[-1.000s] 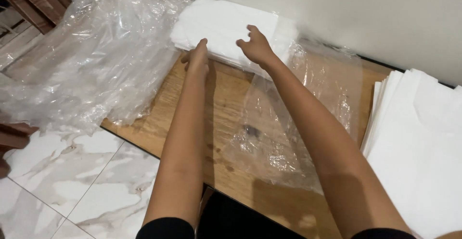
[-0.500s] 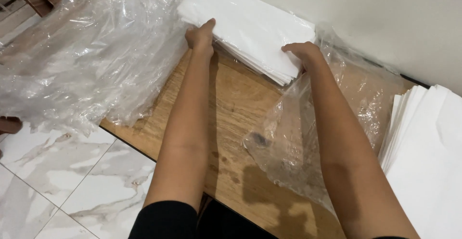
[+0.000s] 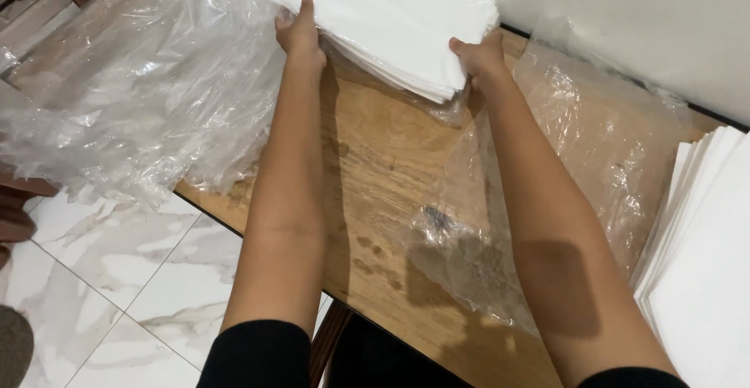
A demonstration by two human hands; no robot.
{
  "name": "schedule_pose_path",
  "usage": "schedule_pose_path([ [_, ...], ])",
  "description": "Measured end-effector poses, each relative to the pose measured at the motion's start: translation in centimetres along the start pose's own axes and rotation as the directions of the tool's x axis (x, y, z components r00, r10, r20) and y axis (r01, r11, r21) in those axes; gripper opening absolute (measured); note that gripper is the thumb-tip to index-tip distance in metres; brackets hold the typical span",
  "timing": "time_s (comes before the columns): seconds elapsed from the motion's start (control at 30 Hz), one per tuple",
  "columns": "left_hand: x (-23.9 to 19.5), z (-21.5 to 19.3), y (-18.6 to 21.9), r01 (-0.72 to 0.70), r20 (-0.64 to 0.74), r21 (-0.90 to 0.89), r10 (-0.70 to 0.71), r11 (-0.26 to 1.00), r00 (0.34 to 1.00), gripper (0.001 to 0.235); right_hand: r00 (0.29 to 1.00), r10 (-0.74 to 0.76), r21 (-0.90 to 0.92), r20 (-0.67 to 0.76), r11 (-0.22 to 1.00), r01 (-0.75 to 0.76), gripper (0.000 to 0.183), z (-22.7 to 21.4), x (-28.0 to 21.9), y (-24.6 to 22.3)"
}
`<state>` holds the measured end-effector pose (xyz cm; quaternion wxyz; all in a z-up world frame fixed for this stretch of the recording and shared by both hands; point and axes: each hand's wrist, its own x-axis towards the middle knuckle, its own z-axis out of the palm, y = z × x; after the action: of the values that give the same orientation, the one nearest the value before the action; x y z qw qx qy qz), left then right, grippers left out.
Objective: Folding white plastic bags and inserting them into clear plastic sleeves.
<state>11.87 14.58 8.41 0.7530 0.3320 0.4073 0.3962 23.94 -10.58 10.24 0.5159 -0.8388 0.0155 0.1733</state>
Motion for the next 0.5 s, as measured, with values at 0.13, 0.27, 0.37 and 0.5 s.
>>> schedule_pose_path([
  [0.13,1.9,-0.8,-2.9,0.030,-0.107,0.115,-0.018,0.993,0.994,0.090,0.999,-0.013,-0.082,-0.053,0.997,0.008,0.098,0.9,2.5,1.9],
  [0.27,3.0,-0.7,-4.3,-0.176,-0.110,0.384,0.234,0.907,0.966,0.081,0.999,-0.008,-0.222,-0.046,0.975,-0.002,0.105,1.0,2.3,2.3],
  [0.37,2.3,-0.3,-6.7,-0.415,-0.124,0.732,0.704,0.541,0.699,0.094,0.980,-0.157,-0.337,-0.123,0.935,0.108,0.088,2.0,0.4,2.0],
  [0.5,-3.2,-0.4,-4.4,-0.478,0.433,0.868,0.671,-0.133,0.601,0.064,0.942,-0.332,-0.548,-0.051,0.798,0.252,0.037,2.4,-1.6,1.2],
])
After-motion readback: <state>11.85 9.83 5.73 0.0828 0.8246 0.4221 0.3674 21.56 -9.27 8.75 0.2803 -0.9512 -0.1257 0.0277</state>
